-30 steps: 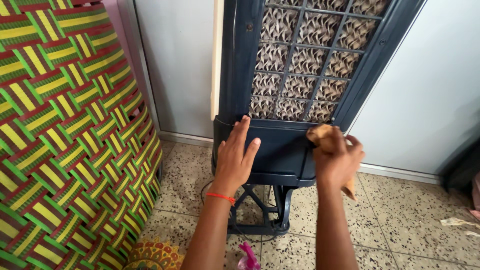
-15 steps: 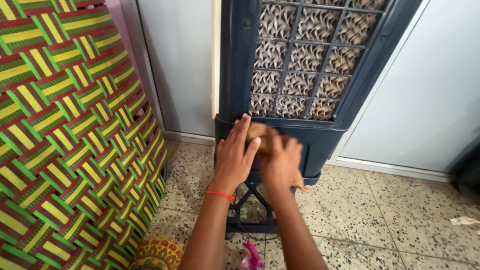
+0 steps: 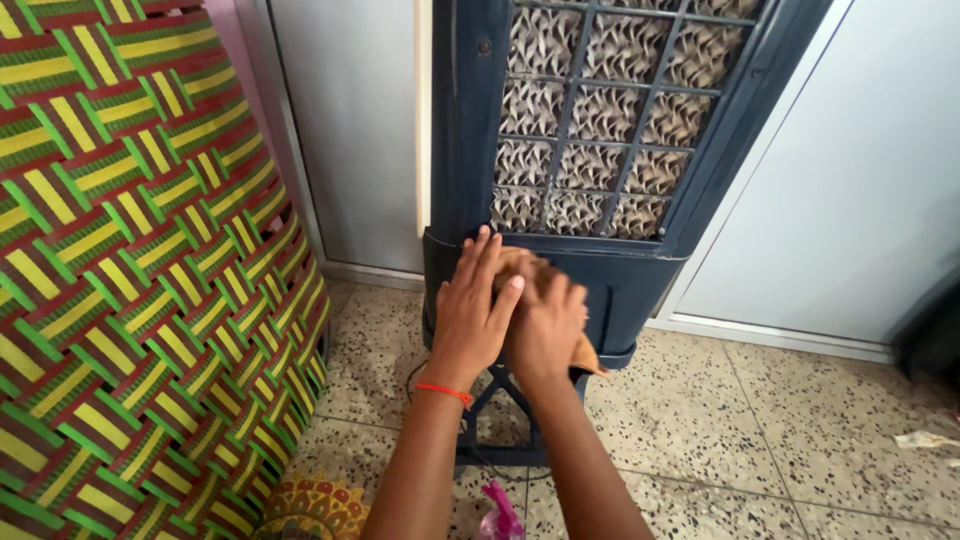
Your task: The person cleans the exterior of a portable air cooler using a spray bottle and a cloth. They spray the surface and wipe it down, focusing on the front and side panels.
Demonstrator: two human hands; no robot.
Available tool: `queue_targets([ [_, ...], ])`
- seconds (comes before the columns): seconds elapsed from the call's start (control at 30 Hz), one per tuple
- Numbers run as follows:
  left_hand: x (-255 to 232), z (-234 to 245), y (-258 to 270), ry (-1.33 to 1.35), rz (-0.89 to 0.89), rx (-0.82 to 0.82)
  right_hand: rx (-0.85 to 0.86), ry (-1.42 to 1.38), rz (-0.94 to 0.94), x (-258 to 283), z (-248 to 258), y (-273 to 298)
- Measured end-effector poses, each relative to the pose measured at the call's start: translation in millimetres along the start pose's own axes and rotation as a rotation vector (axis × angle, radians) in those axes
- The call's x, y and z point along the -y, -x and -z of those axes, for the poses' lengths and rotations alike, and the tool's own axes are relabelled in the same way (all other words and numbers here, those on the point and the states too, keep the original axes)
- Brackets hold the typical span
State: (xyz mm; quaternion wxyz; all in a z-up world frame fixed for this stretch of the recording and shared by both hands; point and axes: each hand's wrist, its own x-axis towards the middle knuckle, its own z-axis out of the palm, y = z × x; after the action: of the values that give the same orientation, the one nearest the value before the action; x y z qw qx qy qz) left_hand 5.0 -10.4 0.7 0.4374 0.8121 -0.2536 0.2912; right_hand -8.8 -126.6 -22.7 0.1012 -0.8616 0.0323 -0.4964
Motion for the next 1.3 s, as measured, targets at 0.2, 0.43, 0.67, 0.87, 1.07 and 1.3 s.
queue_targets([
  [0.2, 1.9, 6.9, 1.9, -0.093, 0.063, 0.096, 0.092, 0.115, -0.116, -38.7, 11.7, -8.2],
  [0.43, -3.1, 6.3, 0.7, -0.097, 0.108, 0.101, 0.03, 0.092, -0.436, -130.1, 28.1, -6.8],
  [0.67, 4.5, 5.7, 3.5, -0.145, 0.108, 0.036, -0.08, 0.084, -0.48, -167.9, 19.1, -0.6],
  [0.87, 6.5, 4.1, 3.8, -0.143, 0.095, 0.039, -0.132, -0.705, -0.693, -85.7, -9.9, 7.9],
  [1.07, 14.3, -2.5, 8.2, -0.2, 0.03, 0.032, 0.107, -0.165, 0.003, -18.4, -41.0, 39.6],
  [1.3, 15.3, -3.4, 23.0, -0.231, 0.094, 0.118, 0.07, -0.15, -0.147, -61.7, -40.0, 39.6],
])
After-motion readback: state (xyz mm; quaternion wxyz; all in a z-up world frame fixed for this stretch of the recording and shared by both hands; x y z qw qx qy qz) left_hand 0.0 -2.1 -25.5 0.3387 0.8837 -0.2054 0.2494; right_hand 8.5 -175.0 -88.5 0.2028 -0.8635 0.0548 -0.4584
